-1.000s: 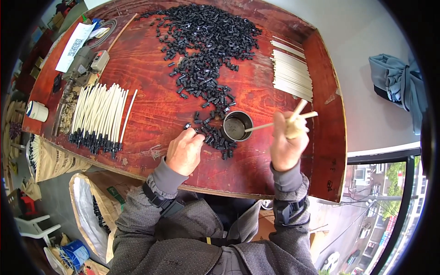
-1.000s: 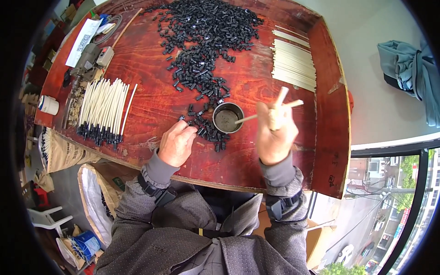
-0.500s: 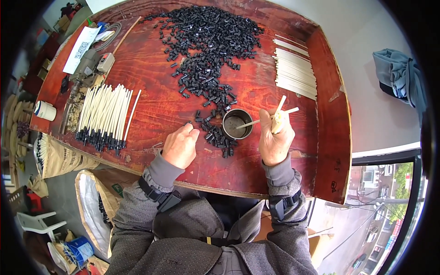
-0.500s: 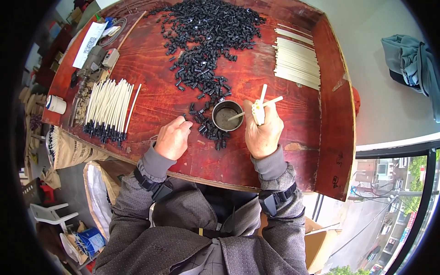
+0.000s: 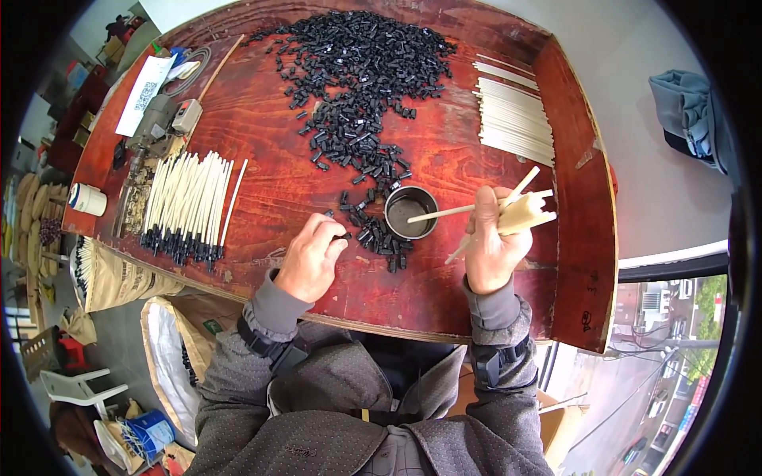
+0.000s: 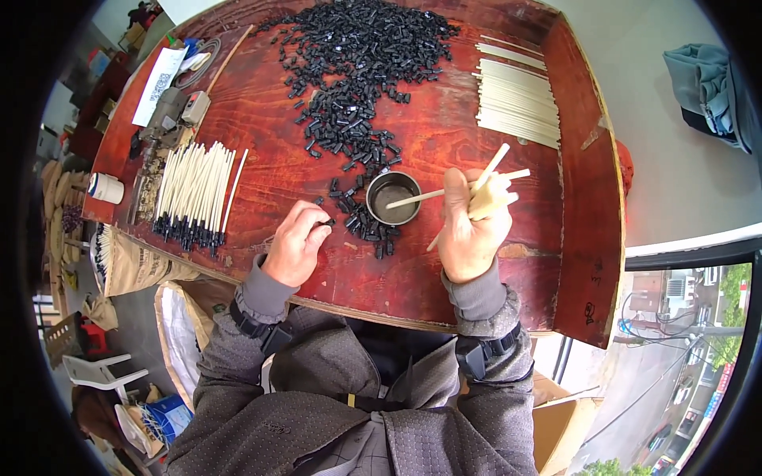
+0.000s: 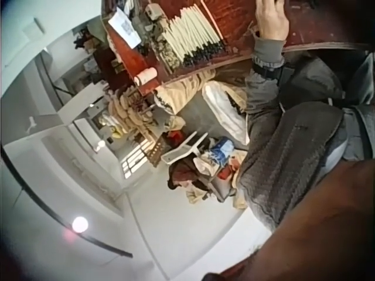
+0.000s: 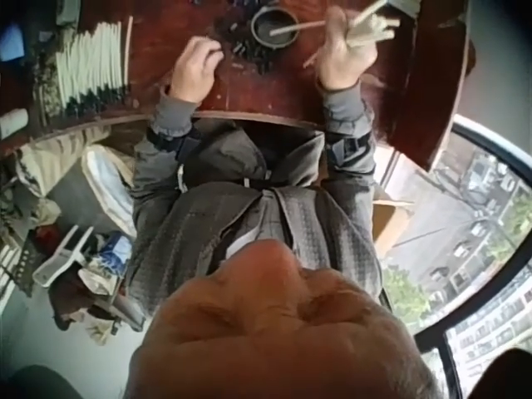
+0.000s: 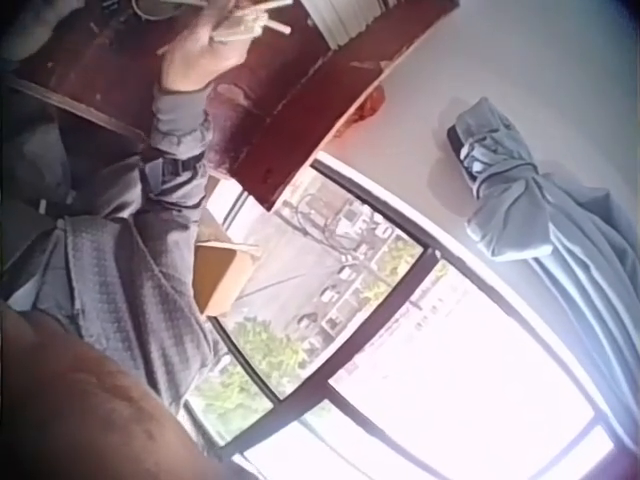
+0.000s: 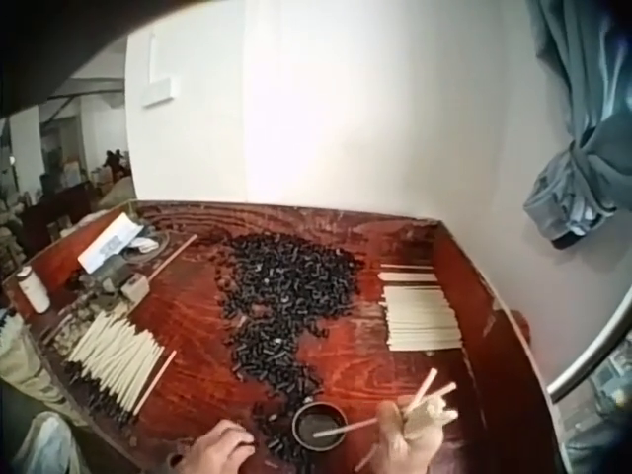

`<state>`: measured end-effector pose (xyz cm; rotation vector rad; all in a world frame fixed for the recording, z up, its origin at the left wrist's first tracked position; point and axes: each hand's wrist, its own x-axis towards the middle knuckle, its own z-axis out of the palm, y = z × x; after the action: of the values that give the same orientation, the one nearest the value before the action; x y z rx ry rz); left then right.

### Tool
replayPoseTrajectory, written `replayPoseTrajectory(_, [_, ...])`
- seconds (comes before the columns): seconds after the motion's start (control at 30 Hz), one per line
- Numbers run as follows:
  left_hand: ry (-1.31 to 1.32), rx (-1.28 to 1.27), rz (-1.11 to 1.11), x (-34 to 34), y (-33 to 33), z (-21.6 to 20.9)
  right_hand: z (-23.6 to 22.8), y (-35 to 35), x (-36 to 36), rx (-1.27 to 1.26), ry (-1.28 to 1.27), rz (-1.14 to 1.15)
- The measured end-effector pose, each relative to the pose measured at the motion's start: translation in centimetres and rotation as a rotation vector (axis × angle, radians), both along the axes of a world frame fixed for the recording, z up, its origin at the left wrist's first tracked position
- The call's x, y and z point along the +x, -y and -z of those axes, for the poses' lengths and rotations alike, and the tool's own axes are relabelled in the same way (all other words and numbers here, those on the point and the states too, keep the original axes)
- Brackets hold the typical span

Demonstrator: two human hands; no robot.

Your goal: The person picks up a wooden stick and a black plastic piece, fits the piece onto the end of the stick, and places the assembled item onto a pile. This process is repeated multiple times throughout the video.

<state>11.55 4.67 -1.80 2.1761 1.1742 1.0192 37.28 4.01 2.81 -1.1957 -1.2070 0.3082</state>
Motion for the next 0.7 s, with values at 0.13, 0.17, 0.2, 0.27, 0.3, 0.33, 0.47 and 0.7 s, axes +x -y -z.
replayPoseTrajectory(0.13, [0.175,-0.111,0.098,1.6,1.8,-1.7,-1.6,0.9,-1.8,-0.194,-0.521,-0.156])
replayPoseTrajectory(0.17, [0.179,-0.110,0.098,1.9,2.1,-1.8,-1.6,1.0,-2.0,-0.212,-0.544,-0.170])
replayPoseTrajectory(0.2, [0.229,-0.158,0.118,2.2,2.3,-1.9,-1.6,1.0,-2.2,-0.230,-0.568,-0.184])
replayPoseTrajectory(0.27, [0.330,-0.255,0.160,2.5,2.8,-2.0,-1.6,1.2,-2.4,-0.236,-0.557,-0.197])
replayPoseTrajectory(0.3, [0.333,-0.254,0.160,2.5,2.9,-2.1,-1.5,1.3,-2.5,-0.242,-0.549,-0.210])
replayPoseTrajectory(0.33, [0.359,-0.274,0.171,2.5,3.1,-2.2,-1.5,1.4,-2.5,-0.249,-0.542,-0.222])
replayPoseTrajectory(0.47, [0.393,-0.251,0.190,2.6,3.5,-2.3,-1.3,1.8,-2.4,-0.267,-0.511,-0.220])
replayPoseTrajectory(0.7, [0.259,-0.058,0.063,2.7,4.6,-1.4,-1.2,3.4,-4.4,-0.239,-0.339,-0.209])
